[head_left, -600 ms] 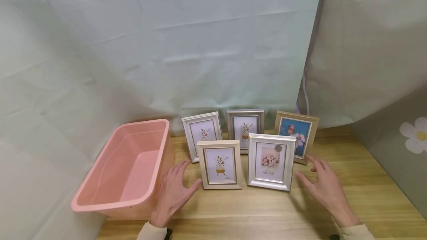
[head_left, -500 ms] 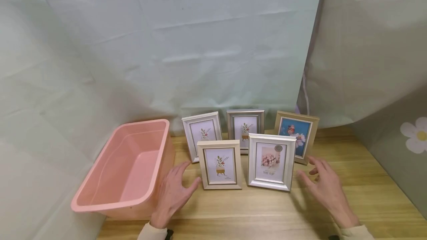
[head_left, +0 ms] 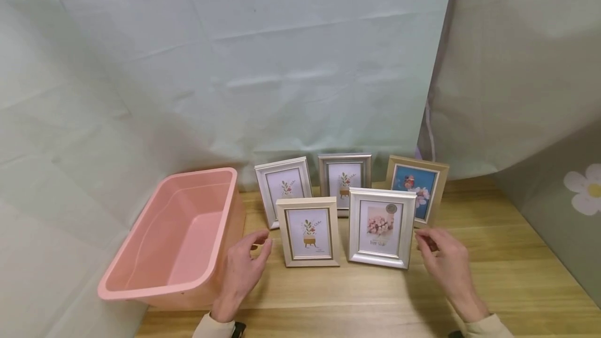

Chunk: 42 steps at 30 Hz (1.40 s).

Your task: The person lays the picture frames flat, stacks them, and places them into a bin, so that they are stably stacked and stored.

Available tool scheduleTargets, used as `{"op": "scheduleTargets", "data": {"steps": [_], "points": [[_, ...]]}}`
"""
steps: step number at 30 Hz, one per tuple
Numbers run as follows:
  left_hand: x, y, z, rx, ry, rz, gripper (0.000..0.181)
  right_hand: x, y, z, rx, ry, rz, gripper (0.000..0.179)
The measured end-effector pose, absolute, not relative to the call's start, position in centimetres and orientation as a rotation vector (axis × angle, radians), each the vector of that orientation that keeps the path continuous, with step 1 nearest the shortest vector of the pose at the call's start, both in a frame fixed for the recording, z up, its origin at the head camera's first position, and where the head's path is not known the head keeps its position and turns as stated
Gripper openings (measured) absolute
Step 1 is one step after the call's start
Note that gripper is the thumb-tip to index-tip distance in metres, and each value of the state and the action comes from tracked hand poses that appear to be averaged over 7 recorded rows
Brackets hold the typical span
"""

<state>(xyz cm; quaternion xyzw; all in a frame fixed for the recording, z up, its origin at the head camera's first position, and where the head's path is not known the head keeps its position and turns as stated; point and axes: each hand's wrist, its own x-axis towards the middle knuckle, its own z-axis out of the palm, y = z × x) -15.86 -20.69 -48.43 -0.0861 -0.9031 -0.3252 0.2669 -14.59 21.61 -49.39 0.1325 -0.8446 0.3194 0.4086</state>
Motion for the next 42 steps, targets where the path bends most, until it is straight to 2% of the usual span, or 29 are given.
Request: {"op": "scheduleTargets", "data": {"steps": [14,22,35,42], "points": [[-16.4,-20.0,-48.8,-0.186,-2.343,-1.163,0.002,-15.5,16.7,-48.5,0.423,-2.065,1.005,0.033],[-16.8,-19.9,-49.6,-0.132,-2.426,-1.314,0.006,-16.1,14.5,-47.9,0.549,-2.084,1.086,0.033],[-17.5,-19.4,-51.2,-0.063,-2.567,-1.454,0.030,-17.4,11.4,-46.6,0.650,-2.235,1.253,0.078],[-17.5,-18.8,-51.5,-0.098,-2.579,-1.465,0.031,-18.0,10.5,-45.7,0.664,-2.371,1.292,0.087]]}}
